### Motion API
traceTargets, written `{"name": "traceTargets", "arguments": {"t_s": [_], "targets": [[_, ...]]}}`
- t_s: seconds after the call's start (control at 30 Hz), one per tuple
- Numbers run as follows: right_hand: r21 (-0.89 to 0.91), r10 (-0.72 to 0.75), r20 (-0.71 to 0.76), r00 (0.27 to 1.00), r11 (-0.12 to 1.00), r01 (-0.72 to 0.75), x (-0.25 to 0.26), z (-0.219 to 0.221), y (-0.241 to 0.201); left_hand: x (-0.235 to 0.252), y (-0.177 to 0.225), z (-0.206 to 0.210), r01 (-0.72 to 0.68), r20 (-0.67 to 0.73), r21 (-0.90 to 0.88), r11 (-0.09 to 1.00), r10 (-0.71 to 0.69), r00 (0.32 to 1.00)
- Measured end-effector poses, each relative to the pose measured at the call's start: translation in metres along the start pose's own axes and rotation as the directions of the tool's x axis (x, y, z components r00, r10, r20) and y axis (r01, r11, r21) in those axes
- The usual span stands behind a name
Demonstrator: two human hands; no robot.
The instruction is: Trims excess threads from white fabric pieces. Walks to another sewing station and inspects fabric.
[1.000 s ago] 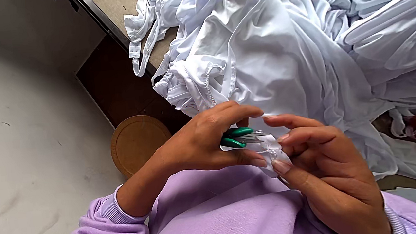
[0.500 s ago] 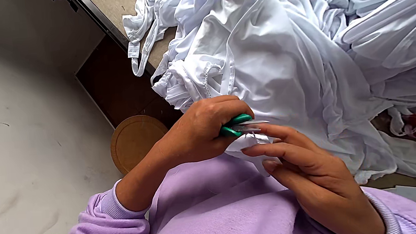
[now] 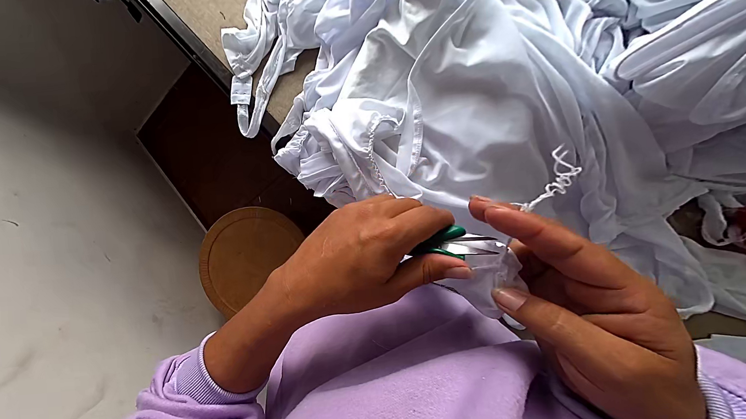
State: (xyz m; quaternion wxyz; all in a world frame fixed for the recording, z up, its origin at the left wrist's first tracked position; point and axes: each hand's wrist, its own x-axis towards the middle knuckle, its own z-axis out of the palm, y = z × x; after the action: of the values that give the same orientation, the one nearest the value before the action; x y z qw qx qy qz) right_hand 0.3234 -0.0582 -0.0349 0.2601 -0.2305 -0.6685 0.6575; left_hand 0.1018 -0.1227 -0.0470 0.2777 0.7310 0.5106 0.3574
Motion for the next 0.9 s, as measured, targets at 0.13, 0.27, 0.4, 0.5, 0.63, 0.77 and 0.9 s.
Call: {"name": "traceTargets", "arguments": {"t_s": [0.13,0.27,0.4,0.5,0.63,0.77,0.9], "targets": [[-0.018,0.0,0.027,1.0,1.0,0.001,0.0,-0.001,0.0,0.004,0.003,0.008,-0.074,-0.054,-0.003,0.997,0.074,0.996],[-0.015,0.028,0.022,0.999,1.0,-0.027,0.001,-0.001,0.0,0.002,0.001,0.004,-0.091,-0.095,-0.047,0.995,0.087,0.992],[0.02,0.073,0.074,0.995,0.997,-0.075,0.001,-0.003,0.0,0.005,-0.004,-0.001,-0.104,-0.229,-0.168,0.98,0.064,0.971],[0.011,0.044,0.167,0.985,0.999,-0.046,0.001,0.0,0.002,0.006,-0.004,0.013,-0.161,-0.238,-0.36,0.919,0.077,0.968],[0.091,0.018,0.192,0.981,0.995,-0.036,0.001,0.003,0.003,-0.008,-0.01,0.018,-0.14,-0.393,-0.404,0.904,-0.034,0.919],[0.102,0.058,-0.002,0.998,0.993,-0.057,0.001,0.002,0.002,-0.036,-0.022,-0.018,0.398,-0.652,0.251,0.883,-0.15,0.744],[0.219,0.142,-0.193,0.971,0.971,-0.098,0.004,0.009,0.004,-0.037,0.011,-0.006,0.322,-0.583,0.058,0.945,-0.229,0.779]]}}
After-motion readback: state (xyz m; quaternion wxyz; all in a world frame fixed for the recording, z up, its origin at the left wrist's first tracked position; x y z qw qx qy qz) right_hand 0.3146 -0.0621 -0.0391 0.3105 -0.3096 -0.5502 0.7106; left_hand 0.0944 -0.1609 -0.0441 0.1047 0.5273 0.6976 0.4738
